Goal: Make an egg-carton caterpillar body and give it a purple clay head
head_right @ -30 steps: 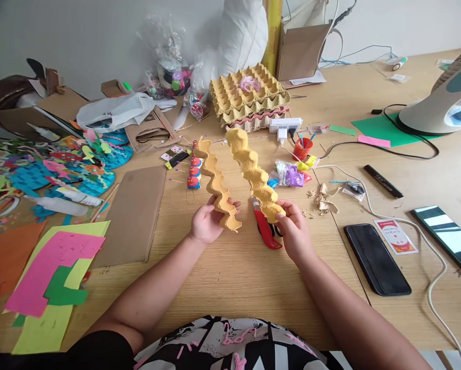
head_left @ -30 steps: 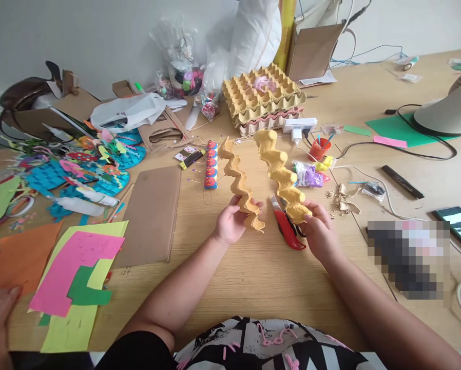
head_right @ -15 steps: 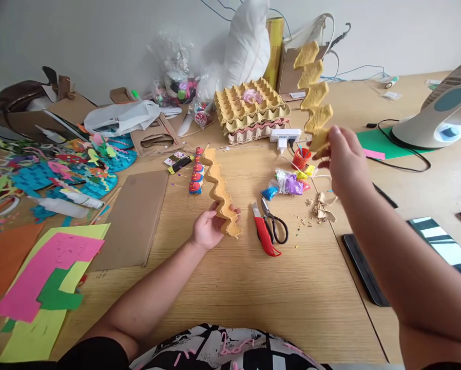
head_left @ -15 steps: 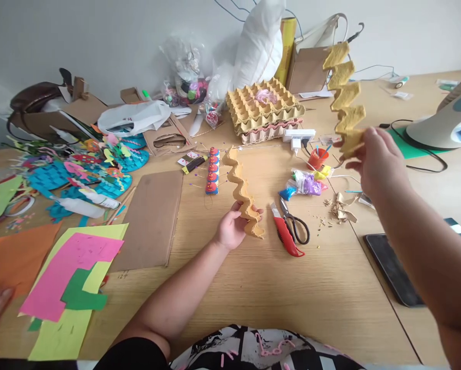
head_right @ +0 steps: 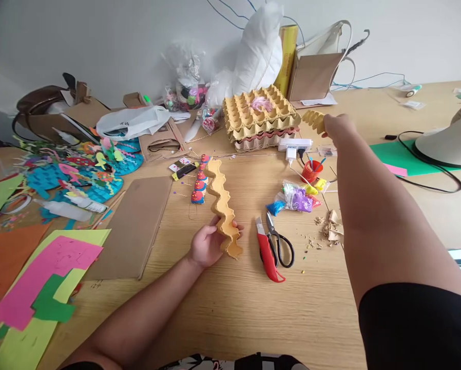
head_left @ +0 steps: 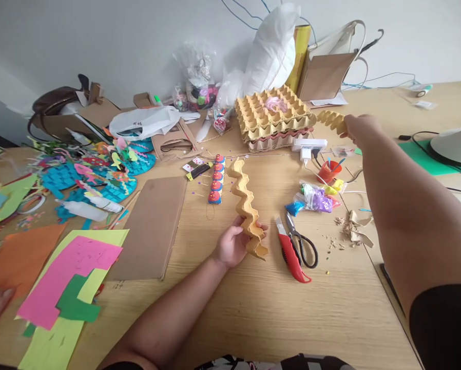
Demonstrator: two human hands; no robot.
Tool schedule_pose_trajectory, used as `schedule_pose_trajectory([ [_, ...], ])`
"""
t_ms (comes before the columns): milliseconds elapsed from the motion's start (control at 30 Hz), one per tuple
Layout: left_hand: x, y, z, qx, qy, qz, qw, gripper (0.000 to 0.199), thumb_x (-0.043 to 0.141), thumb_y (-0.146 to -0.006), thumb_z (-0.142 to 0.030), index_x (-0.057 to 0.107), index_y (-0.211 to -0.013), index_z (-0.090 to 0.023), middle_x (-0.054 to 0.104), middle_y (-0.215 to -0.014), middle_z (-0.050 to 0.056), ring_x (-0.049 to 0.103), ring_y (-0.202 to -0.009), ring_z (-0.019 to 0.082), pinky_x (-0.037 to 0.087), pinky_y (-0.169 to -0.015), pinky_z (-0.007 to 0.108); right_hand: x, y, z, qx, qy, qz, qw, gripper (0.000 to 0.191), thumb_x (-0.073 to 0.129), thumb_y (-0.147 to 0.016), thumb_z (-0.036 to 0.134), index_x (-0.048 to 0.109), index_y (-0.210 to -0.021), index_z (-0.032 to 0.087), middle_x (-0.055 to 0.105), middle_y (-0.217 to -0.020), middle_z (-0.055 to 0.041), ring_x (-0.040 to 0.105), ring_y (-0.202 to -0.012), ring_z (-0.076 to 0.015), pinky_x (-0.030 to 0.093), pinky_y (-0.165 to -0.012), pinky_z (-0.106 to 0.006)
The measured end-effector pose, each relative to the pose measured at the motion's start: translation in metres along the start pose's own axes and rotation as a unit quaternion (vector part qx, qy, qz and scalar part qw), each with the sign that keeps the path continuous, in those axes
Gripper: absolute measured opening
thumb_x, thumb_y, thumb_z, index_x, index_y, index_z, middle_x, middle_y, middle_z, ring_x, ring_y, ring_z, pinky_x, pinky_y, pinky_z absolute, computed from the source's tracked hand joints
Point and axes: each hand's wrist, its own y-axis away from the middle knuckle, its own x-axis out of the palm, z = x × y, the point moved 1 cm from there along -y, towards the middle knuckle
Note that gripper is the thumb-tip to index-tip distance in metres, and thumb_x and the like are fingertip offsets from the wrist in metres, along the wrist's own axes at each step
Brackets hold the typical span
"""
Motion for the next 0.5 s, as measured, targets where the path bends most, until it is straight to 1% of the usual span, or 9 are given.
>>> schedule_pose_trajectory([
  [67,0.0,0.0,0.0,-0.002,0.0,0.0,1.0,0.054,0.07,-0.082,-0.029,0.065,-0.136,-0.026,0.08,-0.104,0.005,0.072,-0.133,0.037,0.052,-0.118,0.063,0.005,-0.012,0.007,-0.04,0.04,-0.021,0.998,0.065,0.042,-0.106,0.039,0.06,-0.117,-0.022,0.072,-0.109,-0.0385,0.072,-0.096,-0.0211,0.037,-0.068,-0.04],
  [133,0.0,0.001,0.0,-0.005,-0.001,-0.005,1.0,0.047,0.07,-0.082,-0.03,0.067,-0.129,-0.025,0.08,-0.105,0.005,0.072,-0.133,0.037,0.051,-0.119,0.063,0.011,-0.022,0.013,-0.08,0.06,-0.049,0.994,0.085,0.032,-0.106,0.052,0.05,-0.133,-0.026,0.071,-0.113,-0.0357,0.073,-0.099,-0.0244,0.037,-0.067,-0.043],
  [167,0.0,0.001,0.0,-0.007,-0.001,-0.007,1.0,0.043,0.071,-0.081,-0.03,0.069,-0.124,-0.025,0.08,-0.106,0.005,0.072,-0.132,0.036,0.051,-0.119,0.062,0.014,-0.026,0.015,-0.099,0.059,-0.063,0.991,0.094,0.026,-0.104,0.058,0.047,-0.137,-0.027,0.07,-0.114,-0.034,0.073,-0.1,-0.0254,0.036,-0.066,-0.044],
  [233,0.0,0.001,0.0,-0.011,-0.004,-0.009,1.0,0.039,0.073,-0.08,-0.03,0.069,-0.118,-0.024,0.079,-0.106,0.005,0.074,-0.128,0.035,0.051,-0.119,0.059,0.022,-0.026,0.018,-0.135,0.055,-0.073,0.987,0.107,0.017,-0.098,0.066,0.048,-0.138,-0.028,0.07,-0.116,-0.0319,0.072,-0.103,-0.0272,0.037,-0.068,-0.046],
  [300,0.001,0.001,0.001,-0.015,-0.013,-0.004,1.0,0.041,0.075,-0.079,-0.031,0.069,-0.119,-0.024,0.078,-0.106,0.004,0.076,-0.122,0.033,0.053,-0.116,0.055,0.031,-0.016,0.018,-0.18,0.068,-0.052,0.98,0.11,0.018,-0.095,0.069,0.055,-0.132,-0.028,0.07,-0.118,-0.0315,0.071,-0.107,-0.0283,0.038,-0.071,-0.047],
  [333,0.001,0.001,0.001,-0.017,-0.02,0.001,1.0,0.043,0.075,-0.079,-0.032,0.069,-0.12,-0.024,0.078,-0.105,0.004,0.077,-0.12,0.032,0.054,-0.114,0.053,0.036,-0.006,0.017,-0.201,0.076,-0.037,0.976,0.107,0.021,-0.095,0.068,0.059,-0.129,-0.027,0.07,-0.119,-0.0314,0.071,-0.108,-0.0283,0.039,-0.073,-0.047],
  [400,0.003,0.001,0.002,-0.018,-0.036,0.01,0.999,0.045,0.077,-0.078,-0.035,0.068,-0.12,-0.023,0.077,-0.105,0.004,0.078,-0.114,0.03,0.057,-0.107,0.048,0.044,0.022,0.016,-0.253,0.087,0.018,0.963,0.091,0.035,-0.099,0.06,0.068,-0.126,-0.021,0.071,-0.124,-0.0315,0.071,-0.11,-0.0274,0.042,-0.077,-0.045],
  [467,0.004,0.001,0.003,-0.015,-0.049,0.016,0.999,0.045,0.079,-0.078,-0.037,0.067,-0.119,-0.023,0.077,-0.104,0.003,0.078,-0.11,0.027,0.058,-0.101,0.044,0.05,0.06,0.013,-0.316,0.083,0.07,0.943,0.065,0.05,-0.102,0.047,0.076,-0.123,-0.009,0.074,-0.128,-0.0274,0.071,-0.111,-0.0248,0.045,-0.085,-0.042],
  [500,0.004,0.001,0.003,-0.013,-0.054,0.017,0.998,0.045,0.08,-0.078,-0.038,0.067,-0.118,-0.024,0.076,-0.103,0.002,0.078,-0.109,0.026,0.059,-0.098,0.042,0.052,0.082,0.011,-0.359,0.085,0.103,0.924,0.052,0.055,-0.103,0.039,0.079,-0.12,-0.004,0.076,-0.125,-0.0242,0.071,-0.111,-0.0236,0.046,-0.09,-0.041],
])
